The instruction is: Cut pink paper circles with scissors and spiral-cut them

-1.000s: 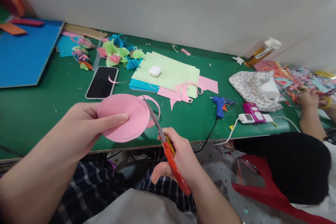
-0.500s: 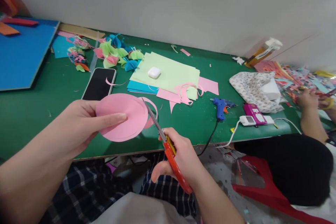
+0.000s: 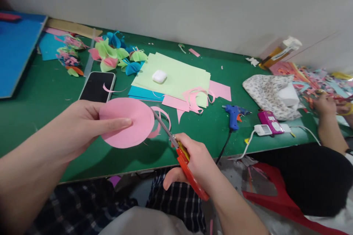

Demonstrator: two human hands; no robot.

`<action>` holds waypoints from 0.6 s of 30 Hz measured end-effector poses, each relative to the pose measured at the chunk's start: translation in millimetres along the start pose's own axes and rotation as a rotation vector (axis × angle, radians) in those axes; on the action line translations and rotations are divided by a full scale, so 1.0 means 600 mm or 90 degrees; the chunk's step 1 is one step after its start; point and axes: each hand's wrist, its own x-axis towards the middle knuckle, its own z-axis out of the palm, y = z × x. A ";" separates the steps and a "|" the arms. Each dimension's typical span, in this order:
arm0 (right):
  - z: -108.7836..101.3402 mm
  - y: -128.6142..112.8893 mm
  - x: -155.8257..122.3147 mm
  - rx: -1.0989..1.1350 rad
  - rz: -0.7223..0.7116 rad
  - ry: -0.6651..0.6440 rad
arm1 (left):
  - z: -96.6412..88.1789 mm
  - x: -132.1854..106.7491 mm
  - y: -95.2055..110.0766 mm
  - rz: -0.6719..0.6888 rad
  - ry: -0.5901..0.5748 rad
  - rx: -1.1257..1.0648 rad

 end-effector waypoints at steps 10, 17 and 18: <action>0.012 0.035 0.033 0.193 0.027 0.046 | 0.002 0.029 -0.027 -0.021 -0.014 -0.127; 0.074 0.004 0.047 0.276 -0.002 0.041 | 0.018 0.013 -0.039 -0.004 0.126 -0.221; 0.081 -0.002 0.048 0.270 -0.006 0.047 | 0.017 0.008 -0.036 -0.005 0.136 -0.224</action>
